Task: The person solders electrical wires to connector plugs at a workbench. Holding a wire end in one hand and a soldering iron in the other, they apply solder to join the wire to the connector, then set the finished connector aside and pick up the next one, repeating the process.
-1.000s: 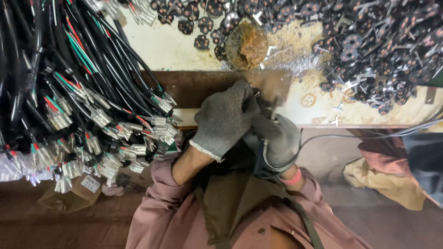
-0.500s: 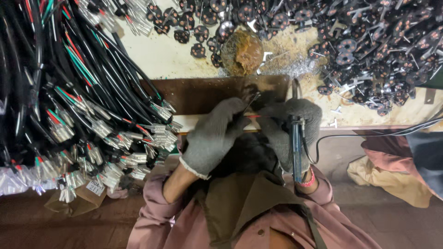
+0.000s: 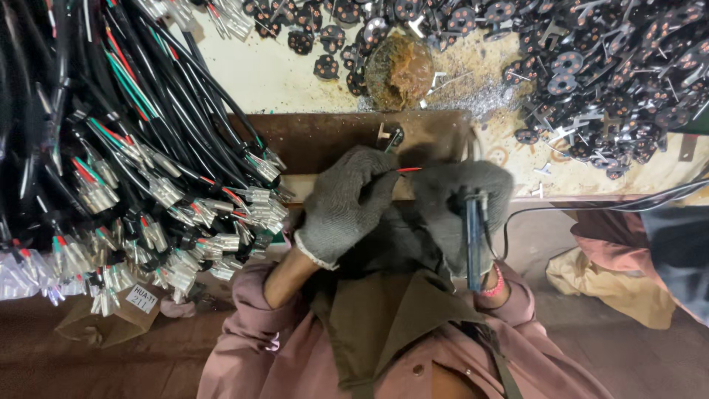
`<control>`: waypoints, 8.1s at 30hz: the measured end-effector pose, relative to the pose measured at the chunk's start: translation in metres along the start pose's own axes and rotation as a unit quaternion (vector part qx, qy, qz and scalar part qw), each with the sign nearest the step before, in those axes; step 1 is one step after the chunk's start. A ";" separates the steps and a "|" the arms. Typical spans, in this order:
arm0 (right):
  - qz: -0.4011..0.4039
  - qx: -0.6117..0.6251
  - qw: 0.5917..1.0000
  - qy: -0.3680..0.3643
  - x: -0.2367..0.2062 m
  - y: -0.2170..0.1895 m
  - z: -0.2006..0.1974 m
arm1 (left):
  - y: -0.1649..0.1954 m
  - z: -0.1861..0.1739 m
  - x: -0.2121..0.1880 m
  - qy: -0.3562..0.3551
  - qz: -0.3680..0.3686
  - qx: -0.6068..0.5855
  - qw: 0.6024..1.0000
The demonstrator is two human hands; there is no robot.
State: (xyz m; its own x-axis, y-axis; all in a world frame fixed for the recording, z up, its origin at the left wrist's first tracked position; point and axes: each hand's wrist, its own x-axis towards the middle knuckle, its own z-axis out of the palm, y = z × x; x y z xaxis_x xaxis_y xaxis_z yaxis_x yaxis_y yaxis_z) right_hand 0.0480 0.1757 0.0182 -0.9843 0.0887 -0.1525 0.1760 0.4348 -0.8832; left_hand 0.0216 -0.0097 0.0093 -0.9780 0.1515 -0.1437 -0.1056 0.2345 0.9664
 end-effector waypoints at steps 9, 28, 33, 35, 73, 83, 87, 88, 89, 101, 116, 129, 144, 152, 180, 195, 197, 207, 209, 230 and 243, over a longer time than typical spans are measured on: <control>-0.093 -0.160 0.983 -0.020 0.019 0.012 0.002 | 0.008 -0.008 0.011 -0.054 -0.020 0.003 0.998; 0.033 0.365 0.923 0.121 -0.012 0.075 -0.001 | 0.029 -0.019 0.018 0.117 0.094 0.213 0.965; -0.115 0.070 0.985 0.109 0.017 0.041 -0.005 | 0.015 -0.022 0.056 0.122 0.026 0.255 0.959; -0.128 0.001 0.986 0.107 0.026 0.027 -0.005 | 0.019 -0.015 0.066 0.115 0.003 0.269 0.956; -0.090 -0.171 0.979 -0.067 0.041 -0.015 -0.006 | 0.019 0.004 0.022 -0.053 0.004 0.205 0.977; -0.014 -0.159 0.982 -0.098 0.050 -0.029 -0.006 | 0.000 0.007 0.022 -0.037 0.069 0.232 0.969; -0.046 -0.159 0.982 -0.096 0.049 -0.022 -0.008 | -0.006 0.009 0.021 -0.036 0.085 0.266 0.959; -0.053 -0.156 0.982 -0.092 0.047 -0.018 -0.008 | -0.007 0.009 0.021 -0.046 0.079 0.268 0.959; -0.062 -0.148 0.983 -0.091 0.045 -0.012 -0.010 | -0.008 0.010 0.020 -0.056 0.072 0.269 0.959; -0.230 -0.118 0.963 -0.077 0.005 0.054 -0.034 | -0.011 0.013 0.021 -0.027 0.099 0.264 0.959; -0.249 -0.132 0.952 -0.118 -0.004 0.060 -0.041 | -0.006 0.008 0.022 -0.014 0.111 0.227 0.967; -0.249 -0.135 0.955 -0.087 0.005 0.054 -0.035 | -0.010 0.012 0.021 -0.017 0.096 0.232 0.968; -0.209 -0.257 0.925 -0.187 0.004 0.049 -0.040 | 0.000 0.008 0.025 -0.031 0.066 0.232 0.970; -0.267 -0.129 0.949 -0.104 0.009 0.049 -0.034 | -0.014 0.013 0.019 -0.034 0.095 0.212 0.972; -0.057 0.087 0.993 0.050 -0.007 0.076 -0.039 | 0.009 0.001 0.026 -0.016 0.075 0.242 0.967; -0.178 -0.241 0.946 0.126 0.084 0.008 -0.032 | 0.014 -0.024 0.018 0.018 0.059 0.230 0.971; -0.167 -0.260 0.948 0.068 0.079 0.014 -0.026 | 0.015 -0.025 0.019 0.034 0.058 0.241 0.968; -0.167 -0.177 0.957 0.161 0.063 0.002 -0.027 | 0.010 -0.021 0.020 0.037 0.062 0.232 0.970; -0.184 -0.214 0.948 0.149 0.087 0.003 -0.031 | 0.011 -0.020 0.018 0.031 0.072 0.232 0.970; -0.259 -0.234 0.935 -0.057 0.067 -0.026 -0.024 | 0.005 -0.019 0.016 0.048 0.068 0.207 0.975; -0.133 -0.154 0.972 -0.119 0.063 -0.040 -0.033 | 0.009 -0.016 0.021 0.008 0.070 0.216 0.974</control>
State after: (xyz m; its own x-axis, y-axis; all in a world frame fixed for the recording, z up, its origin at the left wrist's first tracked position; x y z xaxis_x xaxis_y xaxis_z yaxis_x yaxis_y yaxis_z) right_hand -0.0209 0.1938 0.0581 -0.9640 -0.2572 -0.0675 -0.1259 0.6650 -0.7362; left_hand -0.0029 -0.0199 0.0180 -0.9803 0.1973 -0.0101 0.1118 0.5959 0.7952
